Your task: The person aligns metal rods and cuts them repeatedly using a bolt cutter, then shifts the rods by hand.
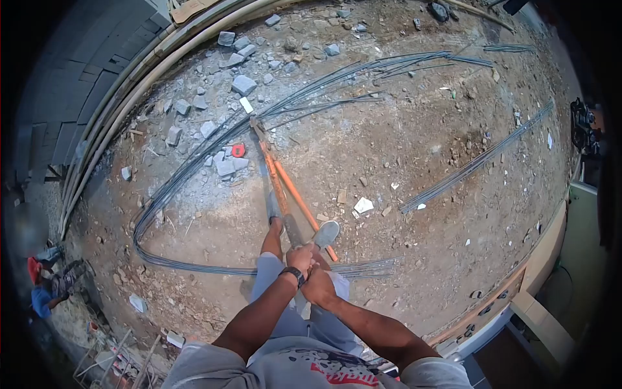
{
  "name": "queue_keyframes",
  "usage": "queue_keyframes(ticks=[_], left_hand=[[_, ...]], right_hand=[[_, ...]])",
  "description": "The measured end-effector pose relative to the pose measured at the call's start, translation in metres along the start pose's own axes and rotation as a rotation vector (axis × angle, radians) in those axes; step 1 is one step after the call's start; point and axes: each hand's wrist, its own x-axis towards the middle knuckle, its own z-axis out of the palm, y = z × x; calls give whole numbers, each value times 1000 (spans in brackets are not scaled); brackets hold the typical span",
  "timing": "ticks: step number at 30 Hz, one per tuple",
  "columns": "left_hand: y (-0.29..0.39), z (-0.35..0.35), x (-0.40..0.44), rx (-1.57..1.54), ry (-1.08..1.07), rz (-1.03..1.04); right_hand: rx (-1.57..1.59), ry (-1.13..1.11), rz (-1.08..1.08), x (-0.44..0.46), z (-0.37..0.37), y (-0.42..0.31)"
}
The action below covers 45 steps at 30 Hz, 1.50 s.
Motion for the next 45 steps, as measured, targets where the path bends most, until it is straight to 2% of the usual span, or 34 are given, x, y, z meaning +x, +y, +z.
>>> queue_keyframes(ticks=[1, 2, 3, 5, 7, 9, 11, 13, 15, 16, 18, 21, 24, 27, 30, 32, 34, 36, 40, 42, 43, 45], left_hand=[[-12, -1, 16, -7, -33, 10], [-8, 25, -7, -39, 125, -27], [-23, 31, 24, -80, 103, 13], [-95, 15, 64, -164, 94, 34], [-139, 11, 104, 61, 272, 166], [-215, -16, 179, 234, 364, 351], [-199, 4, 172, 674, 492, 368], [-193, 22, 180, 850, 541, 442], [-212, 22, 207, 772, 567, 579], [-228, 17, 225, 749, 588, 645], [-278, -9, 276, 765, 644, 768], [-260, -14, 261, 339, 359, 172], [-195, -16, 225, 162, 165, 38], [-219, -35, 249, 221, -11, 7], [-207, -11, 230, 128, 85, -45], [-221, -6, 237, 44, 167, 32], [-219, -8, 239, 50, 222, -154], [-214, -6, 233, 84, 264, -198], [-232, -2, 243, 90, 367, -99], [-247, 4, 263, 43, 434, -42], [-256, 0, 276, 45, 393, -45], [-274, -26, 314, 30, 339, -28]], right_hand=[[-22, 1, 73, 4, -1, 7], [-27, -10, 83, 17, -4, 19], [-30, -24, 97, 27, -6, 38], [-45, -63, 157, 23, 23, 101], [-75, -51, 123, 71, 72, 171], [-108, -60, 88, 95, 94, 214], [-95, -28, 53, 118, 114, 259], [-46, 61, -8, 145, 135, 306], [-8, 108, -9, 172, 165, 341], [20, 200, -77, 182, 179, 354], [-27, 246, -98, 193, 190, 364], [-43, 288, -64, 187, 205, 348], [-100, 335, -5, 180, 198, 325], [-118, 288, 169, 165, 184, 300], [-127, 309, 316, 162, 172, 290], [-117, 290, 264, 159, 162, 286], [-85, 220, 269, 163, 168, 295], [-20, 231, 277, 168, 188, 312], [-33, 209, 232, 180, 206, 345], [37, 292, 121, 187, 215, 364], [63, 327, 54, 194, 217, 372], [51, 242, 126, 227, 227, 391]])
